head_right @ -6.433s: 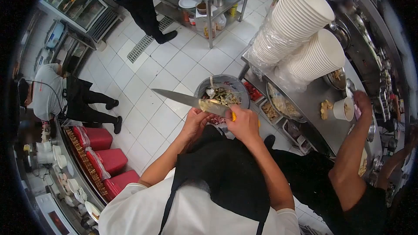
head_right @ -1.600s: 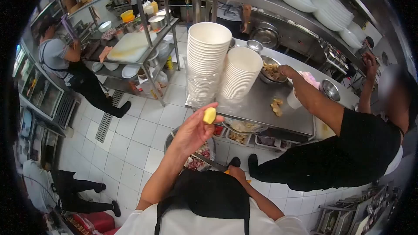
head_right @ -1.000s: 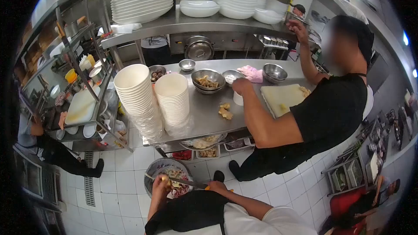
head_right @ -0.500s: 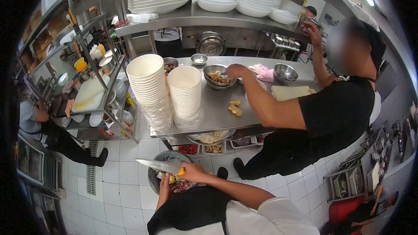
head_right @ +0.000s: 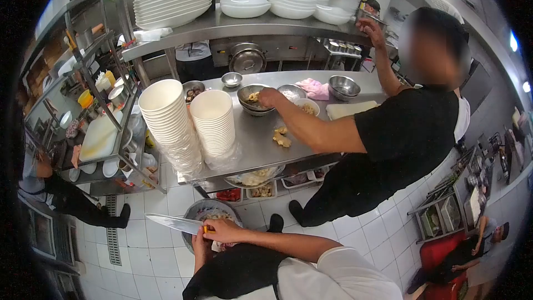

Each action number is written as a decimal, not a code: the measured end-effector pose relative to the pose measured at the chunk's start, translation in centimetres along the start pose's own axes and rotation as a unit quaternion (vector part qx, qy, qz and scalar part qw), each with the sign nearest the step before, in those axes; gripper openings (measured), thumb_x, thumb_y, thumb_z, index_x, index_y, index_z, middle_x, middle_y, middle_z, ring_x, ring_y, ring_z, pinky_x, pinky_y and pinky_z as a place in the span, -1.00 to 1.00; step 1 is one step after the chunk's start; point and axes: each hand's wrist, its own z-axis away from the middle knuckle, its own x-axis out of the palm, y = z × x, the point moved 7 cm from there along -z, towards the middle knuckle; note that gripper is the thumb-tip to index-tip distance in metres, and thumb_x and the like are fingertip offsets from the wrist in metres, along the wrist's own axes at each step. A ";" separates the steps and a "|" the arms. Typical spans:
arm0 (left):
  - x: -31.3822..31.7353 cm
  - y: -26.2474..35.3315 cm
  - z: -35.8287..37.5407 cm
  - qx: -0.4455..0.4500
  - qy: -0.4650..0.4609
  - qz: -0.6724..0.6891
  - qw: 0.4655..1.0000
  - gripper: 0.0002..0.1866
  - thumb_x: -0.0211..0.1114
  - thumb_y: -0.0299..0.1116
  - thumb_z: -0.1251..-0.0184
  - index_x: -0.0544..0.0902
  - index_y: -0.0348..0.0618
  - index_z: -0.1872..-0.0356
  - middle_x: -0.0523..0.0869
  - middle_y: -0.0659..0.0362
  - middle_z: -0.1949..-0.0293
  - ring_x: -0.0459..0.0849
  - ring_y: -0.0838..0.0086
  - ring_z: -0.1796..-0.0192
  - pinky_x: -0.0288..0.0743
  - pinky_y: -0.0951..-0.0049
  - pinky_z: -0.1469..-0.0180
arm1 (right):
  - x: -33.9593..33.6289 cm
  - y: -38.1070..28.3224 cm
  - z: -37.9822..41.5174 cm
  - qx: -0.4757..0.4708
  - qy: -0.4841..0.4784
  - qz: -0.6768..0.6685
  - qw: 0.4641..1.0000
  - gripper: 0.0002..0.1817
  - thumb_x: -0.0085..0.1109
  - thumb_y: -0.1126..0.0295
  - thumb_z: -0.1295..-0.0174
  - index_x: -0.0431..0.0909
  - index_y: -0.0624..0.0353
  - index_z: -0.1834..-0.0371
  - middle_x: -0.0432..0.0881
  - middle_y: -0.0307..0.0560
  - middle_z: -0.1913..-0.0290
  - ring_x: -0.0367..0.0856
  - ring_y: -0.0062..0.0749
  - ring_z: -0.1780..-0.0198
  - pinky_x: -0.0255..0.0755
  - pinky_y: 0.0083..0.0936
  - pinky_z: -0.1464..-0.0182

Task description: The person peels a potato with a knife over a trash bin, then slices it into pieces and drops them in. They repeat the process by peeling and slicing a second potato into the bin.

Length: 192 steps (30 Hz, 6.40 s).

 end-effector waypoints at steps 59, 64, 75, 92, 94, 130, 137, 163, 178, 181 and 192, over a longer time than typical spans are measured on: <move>-10.3 -0.1 10.2 -0.034 0.285 -0.122 0.950 -0.54 0.17 -0.08 -0.53 0.47 -0.25 -0.19 0.70 0.01 0.05 0.76 0.31 0.20 0.70 0.45 0.36 | -33.4 19.9 -1.9 0.199 0.378 0.466 0.775 -0.47 0.35 0.09 -0.20 0.53 0.14 -0.16 0.62 0.14 -0.07 0.67 0.11 0.01 0.57 -0.08 0.01; -10.3 0.1 10.0 -0.040 0.300 -0.108 0.947 -0.55 0.17 -0.08 -0.53 0.49 -0.25 -0.16 0.72 0.00 0.06 0.76 0.31 0.18 0.70 0.40 0.29 | -27.7 21.1 3.0 0.069 0.449 0.271 0.849 -0.58 0.24 0.15 -0.33 0.54 0.19 -0.11 0.68 0.12 0.15 0.72 -0.02 0.21 0.60 -0.14 0.17; -10.5 0.4 10.1 -0.095 0.323 -0.119 0.934 -0.58 0.20 -0.05 -0.50 0.50 -0.21 -0.08 0.73 0.08 0.14 0.75 0.40 0.24 0.64 0.46 0.26 | 2.4 46.8 10.9 0.401 0.324 -0.635 0.575 -0.60 0.20 0.06 -0.32 0.55 0.20 0.07 0.69 -0.01 0.16 0.73 -0.25 0.24 0.71 -0.35 0.17; -11.3 -4.1 7.4 -0.054 0.269 -0.105 0.956 -0.62 0.16 -0.13 -0.54 0.51 -0.22 -0.12 0.74 0.05 0.15 0.76 0.39 0.24 0.69 0.44 0.32 | 2.9 16.3 3.1 0.162 -0.110 -0.186 0.963 -0.58 0.26 0.17 -0.34 0.56 0.19 -0.14 0.74 -0.04 0.01 0.74 -0.33 0.05 0.62 -0.39 0.06; -9.0 -4.0 5.9 -0.042 0.232 -0.107 0.966 -0.62 0.16 -0.13 -0.55 0.51 -0.23 -0.12 0.74 0.05 0.16 0.76 0.39 0.26 0.69 0.44 0.32 | 2.8 9.7 2.5 0.034 -0.142 -0.074 0.987 -0.48 0.32 0.10 -0.27 0.53 0.17 -0.19 0.73 0.02 -0.02 0.73 -0.20 0.00 0.58 -0.31 -0.02; -3.3 -0.1 1.0 -0.040 0.030 -0.004 0.999 -0.65 0.14 -0.16 -0.57 0.51 -0.25 -0.11 0.68 0.10 0.03 0.70 0.41 0.06 0.58 0.42 0.02 | 3.5 6.7 -3.9 0.177 -0.222 -0.258 0.923 -0.60 0.13 0.19 -0.46 0.54 0.14 -0.25 0.67 -0.28 0.04 0.62 -0.54 0.11 0.50 -0.55 0.11; -1.7 0.2 2.5 -0.049 0.028 -0.001 0.998 -0.60 0.14 -0.13 -0.56 0.60 -0.32 -0.05 0.72 0.12 0.07 0.70 0.42 0.05 0.55 0.42 -0.05 | 6.8 8.5 -3.3 0.215 -0.268 -0.449 0.825 -0.69 0.02 0.32 -0.50 0.49 0.17 -0.20 0.68 -0.11 -0.01 0.70 -0.37 0.01 0.61 -0.36 -0.04; -3.7 -6.0 -6.6 -0.185 0.044 -0.021 0.982 -0.44 0.00 -0.04 -0.52 0.46 -0.43 -0.17 0.62 -0.18 -0.15 0.66 0.04 -0.11 0.57 0.03 -0.20 | -3.3 35.0 27.5 0.436 0.169 0.136 0.874 -0.65 0.17 0.18 -0.01 0.74 0.18 0.26 0.74 0.14 0.35 0.73 0.11 0.20 0.59 -0.05 0.18; -8.0 -8.5 -6.0 -0.220 0.101 0.050 0.969 -0.42 -0.04 -0.02 -0.54 0.45 -0.42 -0.21 0.58 -0.16 -0.20 0.60 0.06 -0.21 0.48 0.03 -0.32 | 19.0 38.5 46.6 0.473 0.223 -0.282 0.805 -0.61 0.25 0.06 -0.21 0.67 0.22 0.45 0.67 -0.06 0.52 0.62 -0.35 0.52 0.54 -0.31 0.43; -10.8 -10.6 -3.5 -0.228 0.100 0.079 0.965 -0.40 -0.12 0.00 -0.57 0.44 -0.40 -0.26 0.54 -0.11 -0.26 0.47 0.09 -0.35 0.29 0.06 -0.48 | 11.9 34.3 43.1 0.543 0.130 -0.119 0.821 -0.56 0.19 -0.01 -0.18 0.69 0.18 0.55 0.71 0.03 0.52 0.69 -0.10 0.48 0.58 -0.14 0.27; -2.4 -10.0 14.7 -0.199 0.030 -0.035 0.979 -0.52 -0.19 -0.09 -0.67 0.47 -0.32 -0.18 0.63 -0.06 -0.15 0.61 0.20 -0.23 0.48 0.20 -0.33 | -2.0 16.2 32.0 0.076 0.235 -0.570 0.784 -0.67 0.05 0.36 -0.36 0.48 0.20 -0.16 0.64 0.04 -0.12 0.71 -0.31 0.06 0.61 -0.43 0.11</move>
